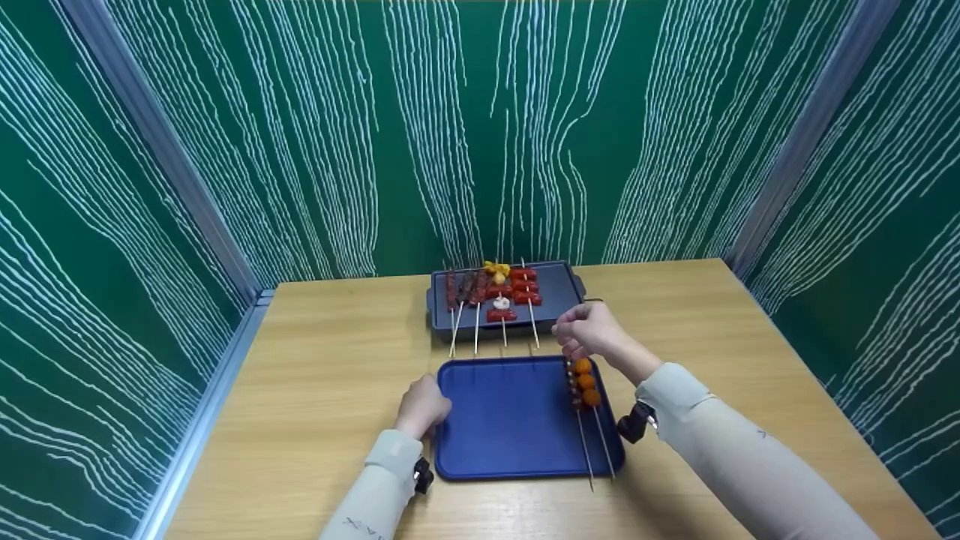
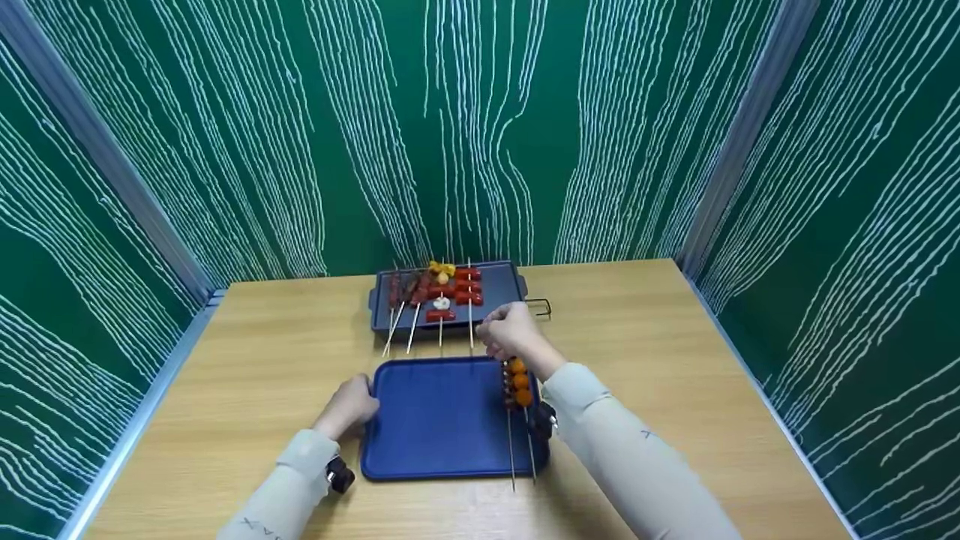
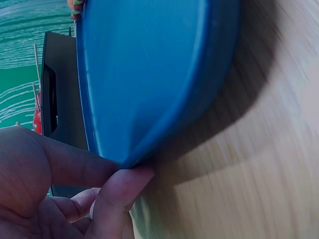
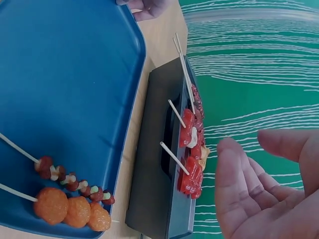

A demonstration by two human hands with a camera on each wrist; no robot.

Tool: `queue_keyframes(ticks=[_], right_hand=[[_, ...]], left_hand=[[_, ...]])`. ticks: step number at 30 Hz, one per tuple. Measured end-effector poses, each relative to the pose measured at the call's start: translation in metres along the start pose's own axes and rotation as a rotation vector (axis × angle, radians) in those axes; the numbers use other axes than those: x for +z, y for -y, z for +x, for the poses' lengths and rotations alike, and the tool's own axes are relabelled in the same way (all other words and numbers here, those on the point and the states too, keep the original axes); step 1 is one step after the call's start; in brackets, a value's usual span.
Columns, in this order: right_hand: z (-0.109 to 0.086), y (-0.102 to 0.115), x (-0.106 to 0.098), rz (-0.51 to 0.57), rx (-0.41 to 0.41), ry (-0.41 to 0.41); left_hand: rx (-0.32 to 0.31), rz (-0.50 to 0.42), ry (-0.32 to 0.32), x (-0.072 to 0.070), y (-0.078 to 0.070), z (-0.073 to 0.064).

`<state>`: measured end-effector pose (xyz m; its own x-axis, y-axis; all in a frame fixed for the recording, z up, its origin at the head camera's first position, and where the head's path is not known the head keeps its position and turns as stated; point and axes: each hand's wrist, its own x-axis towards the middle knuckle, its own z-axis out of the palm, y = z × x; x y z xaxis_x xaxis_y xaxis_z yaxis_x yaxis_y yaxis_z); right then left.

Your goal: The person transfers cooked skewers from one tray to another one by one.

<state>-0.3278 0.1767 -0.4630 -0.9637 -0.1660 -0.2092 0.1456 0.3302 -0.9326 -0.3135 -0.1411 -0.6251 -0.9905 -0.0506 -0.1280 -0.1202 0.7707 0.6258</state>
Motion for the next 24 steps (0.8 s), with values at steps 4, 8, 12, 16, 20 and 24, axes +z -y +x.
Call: queue_keyframes(ticks=[4,8,12,16,20,24], right_hand=[[0.006,-0.002,0.0,0.014,-0.011,-0.028],[0.012,-0.004,0.0,0.035,-0.024,-0.038],[0.017,-0.008,0.001,0.068,-0.043,-0.04],[0.022,-0.012,0.003,0.08,-0.062,-0.052],[0.025,-0.016,0.004,0.081,-0.075,-0.064],[0.029,-0.019,0.006,0.085,-0.075,-0.071]], left_hand=[[-0.006,0.015,0.011,0.0,0.0,0.003],[-0.004,0.0,-0.001,-0.012,-0.015,-0.013],[-0.02,0.008,-0.011,-0.023,-0.031,-0.029],[-0.007,0.02,-0.015,-0.02,-0.027,-0.026],[0.011,-0.017,-0.024,-0.011,-0.015,-0.015],[-0.023,-0.012,-0.015,-0.02,-0.028,-0.026]])
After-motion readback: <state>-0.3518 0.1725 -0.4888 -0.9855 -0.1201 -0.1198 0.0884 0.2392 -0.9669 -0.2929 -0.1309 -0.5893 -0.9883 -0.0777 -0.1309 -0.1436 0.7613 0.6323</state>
